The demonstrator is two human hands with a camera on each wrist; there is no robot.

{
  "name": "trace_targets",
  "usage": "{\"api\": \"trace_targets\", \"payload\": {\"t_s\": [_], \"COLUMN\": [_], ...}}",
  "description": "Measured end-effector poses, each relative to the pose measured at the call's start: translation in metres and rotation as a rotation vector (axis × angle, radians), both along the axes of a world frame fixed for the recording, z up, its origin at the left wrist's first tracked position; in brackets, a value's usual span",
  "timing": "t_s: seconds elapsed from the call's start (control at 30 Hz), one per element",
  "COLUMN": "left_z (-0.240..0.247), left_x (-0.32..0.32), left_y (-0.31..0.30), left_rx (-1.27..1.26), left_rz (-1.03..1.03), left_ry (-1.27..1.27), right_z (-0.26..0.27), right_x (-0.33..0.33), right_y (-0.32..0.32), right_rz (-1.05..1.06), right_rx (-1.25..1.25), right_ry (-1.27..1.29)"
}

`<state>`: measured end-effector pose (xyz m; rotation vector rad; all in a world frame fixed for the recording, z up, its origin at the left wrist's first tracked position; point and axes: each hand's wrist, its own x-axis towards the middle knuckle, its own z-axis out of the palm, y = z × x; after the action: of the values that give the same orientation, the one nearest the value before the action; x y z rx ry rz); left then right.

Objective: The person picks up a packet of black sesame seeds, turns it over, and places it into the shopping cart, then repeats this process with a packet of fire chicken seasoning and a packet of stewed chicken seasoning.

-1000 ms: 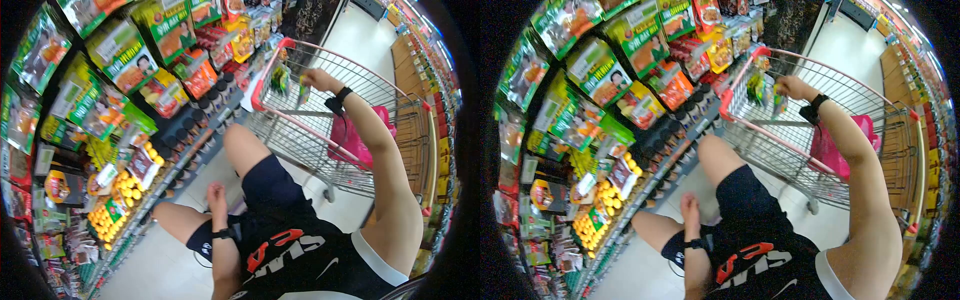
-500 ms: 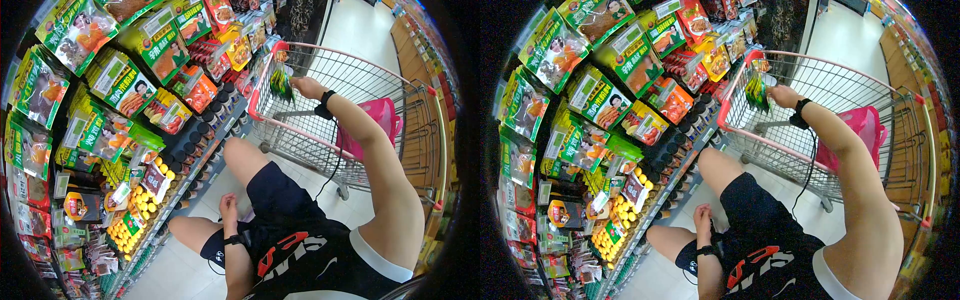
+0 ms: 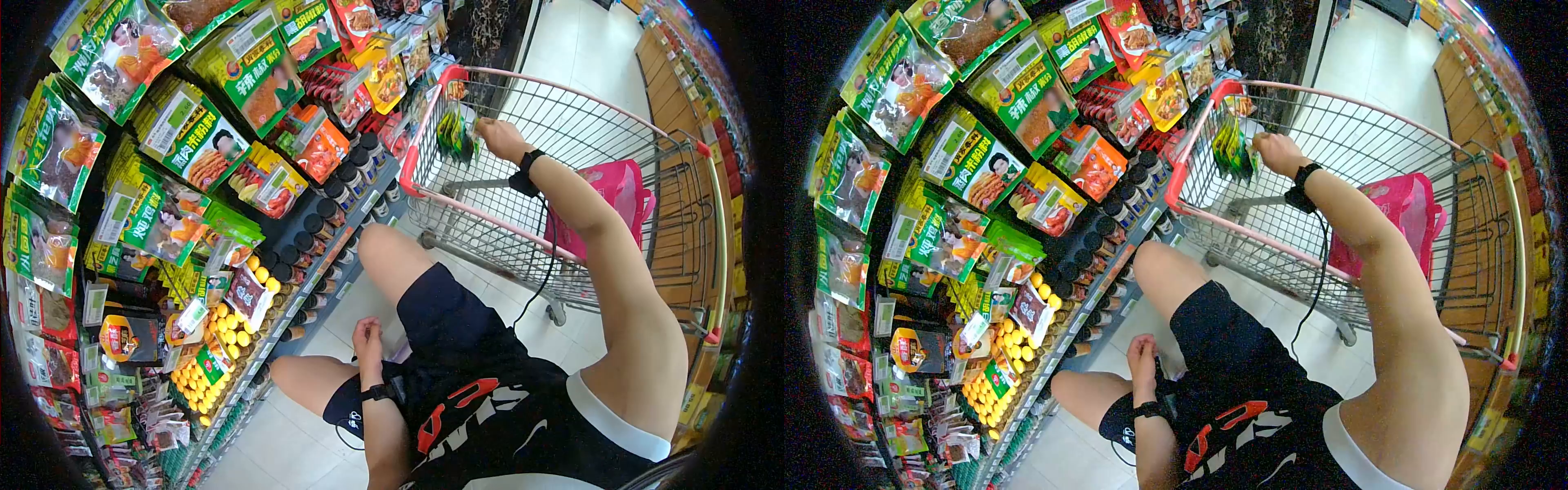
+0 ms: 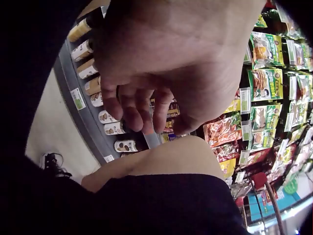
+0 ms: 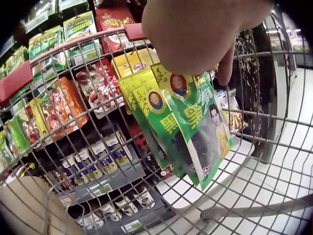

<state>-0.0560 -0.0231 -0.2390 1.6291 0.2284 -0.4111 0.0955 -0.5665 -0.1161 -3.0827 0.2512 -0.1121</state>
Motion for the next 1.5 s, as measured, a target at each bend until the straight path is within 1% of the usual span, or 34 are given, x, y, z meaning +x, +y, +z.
{"api": "trace_targets", "payload": {"t_s": [0.13, 0.27, 0.33, 0.43, 0.53, 0.57, 0.63, 0.67, 0.77, 0.87, 0.9, 0.97, 1.0, 1.03, 1.1, 1.17, 1.27, 1.4, 1.5], "left_z": [-0.003, -0.005, -0.004, -0.002, -0.003, -0.005, -0.007, -0.008, 0.005, 0.0, 0.0, 0.002, 0.008, -0.001, -0.006, -0.009, -0.004, -0.003, -0.007], "left_x": [0.002, 0.001, 0.001, 0.001, 0.001, 0.001, 0.002, 0.002, 0.002, 0.002, 0.002, 0.003, 0.003, 0.004, 0.004, 0.005, 0.004, 0.004, 0.005], "left_y": [0.0, 0.0, -0.001, -0.002, 0.0, 0.0, 0.0, 0.0, -0.005, -0.003, -0.003, -0.005, -0.007, -0.005, -0.004, -0.004, -0.008, -0.008, -0.008], "left_rx": [0.014, 0.016, 0.005, 0.004, 0.022, 0.027, 0.014, 0.008, 0.072, 0.066, 0.09, 0.126, 0.125, 0.107, 0.127, 0.13, 0.143, 0.155, 0.133], "left_rz": [-0.012, -0.01, -0.01, -0.02, -0.035, -0.04, -0.02, -0.01, 0.004, -0.027, -0.039, -0.053, -0.035, -0.027, -0.035, -0.031, -0.035, -0.049, -0.043], "left_ry": [-0.015, -0.006, -0.002, -0.006, -0.026, -0.035, -0.023, -0.017, 0.017, 0.023, -0.008, -0.063, -0.024, -0.024, -0.035, -0.055, -0.058, -0.035, -0.053], "right_z": [0.003, 0.008, 0.002, -0.012, 0.014, 0.006, -0.031, -0.047, -0.057, -0.09, -0.108, -0.145, -0.128, -0.11, -0.113, -0.105, -0.103, -0.102, -0.101], "right_x": [-0.001, -0.002, 0.0, 0.002, -0.007, -0.005, 0.001, 0.003, 0.004, -0.006, -0.003, 0.002, -0.002, -0.005, -0.003, -0.002, -0.002, 0.0, 0.003], "right_y": [0.007, 0.009, 0.006, -0.001, 0.019, 0.013, -0.01, -0.019, -0.01, -0.012, -0.014, -0.028, -0.014, 0.006, 0.007, 0.012, 0.012, 0.009, 0.003], "right_rz": [-0.079, -0.102, -0.09, -0.092, -0.108, -0.058, 0.044, -0.035, -0.609, -0.567, -0.625, -0.535, -0.569, -0.602, -0.499, -0.528, -0.466, -0.446, -0.469], "right_rx": [0.039, 0.09, 0.121, 0.147, 0.23, 0.279, 0.375, 0.48, 1.056, 1.597, 1.7, 1.902, 1.891, 1.877, 1.863, 1.816, 1.881, 1.881, 1.837], "right_ry": [0.022, -0.029, -0.085, -0.072, -0.051, -0.157, -0.368, -0.344, -0.062, 0.068, 0.04, 0.107, 0.054, 0.003, 0.042, 0.052, 0.061, 0.084, 0.135]}}
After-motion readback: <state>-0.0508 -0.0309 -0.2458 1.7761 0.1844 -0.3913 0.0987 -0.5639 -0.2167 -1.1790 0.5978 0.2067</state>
